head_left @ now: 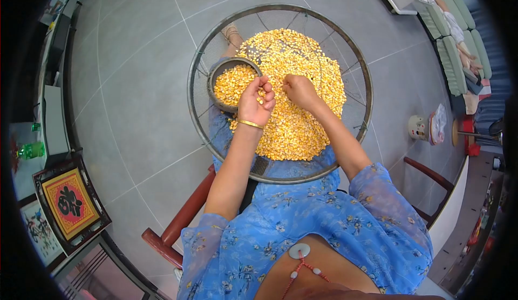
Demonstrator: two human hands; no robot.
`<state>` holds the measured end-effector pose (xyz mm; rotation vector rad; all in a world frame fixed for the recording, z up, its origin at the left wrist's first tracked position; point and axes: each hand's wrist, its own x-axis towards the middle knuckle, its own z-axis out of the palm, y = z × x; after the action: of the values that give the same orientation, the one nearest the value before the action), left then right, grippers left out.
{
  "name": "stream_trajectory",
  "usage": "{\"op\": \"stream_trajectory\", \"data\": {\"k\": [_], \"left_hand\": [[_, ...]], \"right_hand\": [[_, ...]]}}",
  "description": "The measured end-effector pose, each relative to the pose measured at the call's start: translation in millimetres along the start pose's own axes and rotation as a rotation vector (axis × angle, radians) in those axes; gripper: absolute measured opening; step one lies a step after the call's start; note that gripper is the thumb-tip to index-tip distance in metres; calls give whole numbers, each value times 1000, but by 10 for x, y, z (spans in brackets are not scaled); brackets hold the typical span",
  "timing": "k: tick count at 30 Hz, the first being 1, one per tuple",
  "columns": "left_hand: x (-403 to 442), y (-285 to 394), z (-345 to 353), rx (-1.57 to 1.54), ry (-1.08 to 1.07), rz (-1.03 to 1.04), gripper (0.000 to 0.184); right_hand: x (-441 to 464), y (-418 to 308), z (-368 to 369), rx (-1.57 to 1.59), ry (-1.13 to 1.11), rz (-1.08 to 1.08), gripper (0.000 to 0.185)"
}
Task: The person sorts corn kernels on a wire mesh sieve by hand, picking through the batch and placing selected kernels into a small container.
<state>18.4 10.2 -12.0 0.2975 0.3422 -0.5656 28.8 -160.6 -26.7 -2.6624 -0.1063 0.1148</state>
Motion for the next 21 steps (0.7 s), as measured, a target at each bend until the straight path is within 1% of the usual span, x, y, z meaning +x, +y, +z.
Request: {"op": "stream_trajectory", "data": {"k": [2, 3, 5, 7, 9, 10, 11, 12, 13, 15, 16, 17, 18, 19, 21], "left_hand": [[-4, -2, 9, 2, 5, 5, 20], [-11, -3, 19, 0, 6, 3, 20], [-28, -11, 32, 23, 12, 11, 20], [-22, -13, 26, 28, 19, 4, 21], [-24, -10, 46, 35, 24, 1, 21], [-28, -20, 64, 77, 72, 8, 22], [-46, -28, 105, 119, 119, 14, 24], [-62, -38, 147, 120, 119, 15, 24], [-76, -48, 192, 121, 160, 15, 25], [-86, -56, 210, 123, 200, 16, 26], [-78, -47, 181, 92, 120, -12, 27], [-67, -39, 145, 61, 41, -38, 27], [-51, -28, 99, 59, 40, -36, 27], [-33, -17, 53, 41, 2, -34, 27], [-24, -20, 38, 19, -39, -35, 26]], "right_hand": [[-26, -7, -105, 214, 44, 32, 11], [-36, -28, -159, 213, 42, 35, 11], [-61, -96, -286, 356, 83, 14, 13], [-98, -274, -463, 394, 63, 31, 13], [-141, -482, -624, 460, 49, -3, 15], [-158, -571, -670, 461, 50, -4, 15], [-179, -655, -704, 463, 78, -103, 15], [-198, -714, -739, 463, 107, -201, 16], [-216, -756, -782, 464, 109, -202, 16], [-245, -806, -841, 489, 6, -180, 18], [-231, -756, -826, 488, 6, -181, 18], [-197, -645, -782, 482, 33, -110, 19], [-180, -534, -725, 476, 61, -39, 19], [-187, -435, -661, 475, 60, -39, 19], [-218, -208, -495, 130, -51, -21, 19]]}}
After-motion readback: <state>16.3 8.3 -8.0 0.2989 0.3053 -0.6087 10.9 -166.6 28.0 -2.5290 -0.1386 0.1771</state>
